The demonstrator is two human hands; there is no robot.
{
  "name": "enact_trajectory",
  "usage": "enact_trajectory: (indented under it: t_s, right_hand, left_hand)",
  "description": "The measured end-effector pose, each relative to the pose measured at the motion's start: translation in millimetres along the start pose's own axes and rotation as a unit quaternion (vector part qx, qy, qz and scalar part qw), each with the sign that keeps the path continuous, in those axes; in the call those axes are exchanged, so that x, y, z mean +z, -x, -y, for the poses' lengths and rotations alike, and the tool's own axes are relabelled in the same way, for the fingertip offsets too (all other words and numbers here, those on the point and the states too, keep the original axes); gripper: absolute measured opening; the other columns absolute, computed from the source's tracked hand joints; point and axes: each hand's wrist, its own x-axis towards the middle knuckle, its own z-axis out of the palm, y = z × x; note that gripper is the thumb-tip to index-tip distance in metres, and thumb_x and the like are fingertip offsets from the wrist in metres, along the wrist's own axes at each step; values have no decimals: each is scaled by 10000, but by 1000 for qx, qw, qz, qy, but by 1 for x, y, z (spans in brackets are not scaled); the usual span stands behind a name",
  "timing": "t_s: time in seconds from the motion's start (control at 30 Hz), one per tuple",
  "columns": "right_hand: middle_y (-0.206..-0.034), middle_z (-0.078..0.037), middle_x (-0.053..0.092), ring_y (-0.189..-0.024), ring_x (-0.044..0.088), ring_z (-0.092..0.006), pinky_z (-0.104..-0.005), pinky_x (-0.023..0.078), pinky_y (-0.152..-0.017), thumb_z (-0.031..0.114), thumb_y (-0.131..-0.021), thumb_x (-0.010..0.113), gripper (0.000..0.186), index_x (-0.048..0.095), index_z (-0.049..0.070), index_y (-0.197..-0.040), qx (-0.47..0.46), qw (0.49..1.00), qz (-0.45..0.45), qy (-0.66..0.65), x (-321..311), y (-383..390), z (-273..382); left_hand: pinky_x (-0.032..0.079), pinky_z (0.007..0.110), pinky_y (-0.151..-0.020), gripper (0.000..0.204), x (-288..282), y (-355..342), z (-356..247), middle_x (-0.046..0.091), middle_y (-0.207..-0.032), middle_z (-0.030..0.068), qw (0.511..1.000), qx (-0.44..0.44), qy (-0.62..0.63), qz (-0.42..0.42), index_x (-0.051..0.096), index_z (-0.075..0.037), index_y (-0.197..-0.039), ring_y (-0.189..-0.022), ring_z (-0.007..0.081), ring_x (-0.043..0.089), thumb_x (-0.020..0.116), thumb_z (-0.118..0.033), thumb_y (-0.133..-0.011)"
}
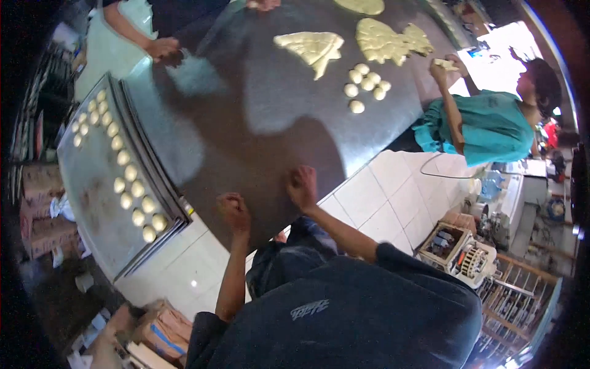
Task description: Shaping dough into small balls and arranging them on baking trays alongside larger decorative dough pieces.
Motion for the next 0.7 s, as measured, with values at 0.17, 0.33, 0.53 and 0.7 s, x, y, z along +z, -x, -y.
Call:
enact_trajectory:
  t_s: [0.17,0.33,0.53,0.7]
  right_hand:
    - [-1026,-142,631,-977,594,-359,-526,438,-976,339,-886,724,312,651,61,-1008,79,981,-170,38,-8,-9,21]
    - [-1161,-168,600,-1152,592,-367,-508,454,-1064,145,-825,766,476,591,100,-1266,23,994,-87,-67,-3,14,57]
    - [-1259,-158,549,-1198,575,-325,-427,522,-1009,13,-798,780,617,518,94,-1351,140,942,65,-297,-29,46,35]
    - [-1268,-180,523,-1192,559,-304,-390,531,-996,142,-806,831,655,481,35,-1349,7,966,113,-234,-38,-6,23]
  left_hand:
    - [439,461,-821,319,-11,-6,1,580,-902,144,978,-206,-10,-27,557,-36,-939,-888,306,567,716,-313,-931]
    - [482,425,-904,394,5,0,-57,634,-1071,161,994,-84,-58,26,584,3,-1147,-1033,316,607,758,-260,-911]
    - [473,442,-1041,536,-23,54,-83,554,-1304,185,908,-386,150,-69,516,-8,-1323,-1170,311,578,785,-218,-910]
    - [468,459,-1067,606,-13,20,-82,531,-1303,205,923,-370,91,52,500,-11,-1355,-1284,326,509,806,-250,-890]
